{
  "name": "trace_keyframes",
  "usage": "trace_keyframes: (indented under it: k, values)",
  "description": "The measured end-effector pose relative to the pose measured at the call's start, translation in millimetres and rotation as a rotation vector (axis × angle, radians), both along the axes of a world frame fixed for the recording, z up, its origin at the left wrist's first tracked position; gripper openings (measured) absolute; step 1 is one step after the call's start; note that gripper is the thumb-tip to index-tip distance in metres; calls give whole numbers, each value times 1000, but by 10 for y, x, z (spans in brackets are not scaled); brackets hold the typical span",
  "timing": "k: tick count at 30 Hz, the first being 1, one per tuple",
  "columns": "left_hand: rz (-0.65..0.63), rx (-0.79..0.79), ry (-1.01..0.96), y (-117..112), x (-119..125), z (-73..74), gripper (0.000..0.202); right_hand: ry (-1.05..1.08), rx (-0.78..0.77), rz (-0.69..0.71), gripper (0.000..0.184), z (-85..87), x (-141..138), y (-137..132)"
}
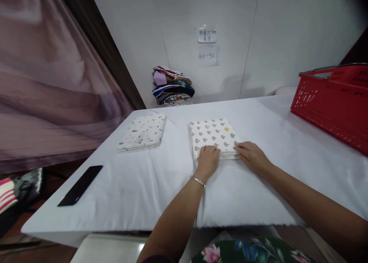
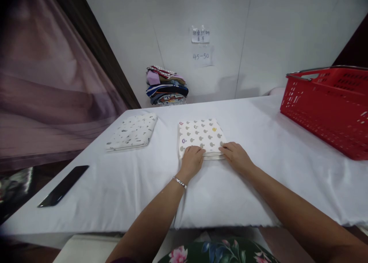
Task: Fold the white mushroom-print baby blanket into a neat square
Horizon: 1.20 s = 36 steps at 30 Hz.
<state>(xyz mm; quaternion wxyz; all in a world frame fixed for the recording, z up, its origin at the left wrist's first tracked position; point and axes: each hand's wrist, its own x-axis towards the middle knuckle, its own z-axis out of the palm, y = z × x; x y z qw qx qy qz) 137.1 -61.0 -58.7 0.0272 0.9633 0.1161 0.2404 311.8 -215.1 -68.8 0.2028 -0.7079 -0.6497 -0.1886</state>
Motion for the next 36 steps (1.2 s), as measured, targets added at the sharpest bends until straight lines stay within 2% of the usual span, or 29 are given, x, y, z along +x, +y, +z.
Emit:
trace_keyframes:
  k: [11,19,36]
  values:
    - [-90,-65,20,38,-84,21,22,-14,2,13,28,-33,-27,16]
    - [-85,-87,37,41,-81,9,30,-15,22,11,25,-60,-45,10]
    - [-26,-22,19,11,-24,-14,14,23,31,15,28,-58,-69,-1]
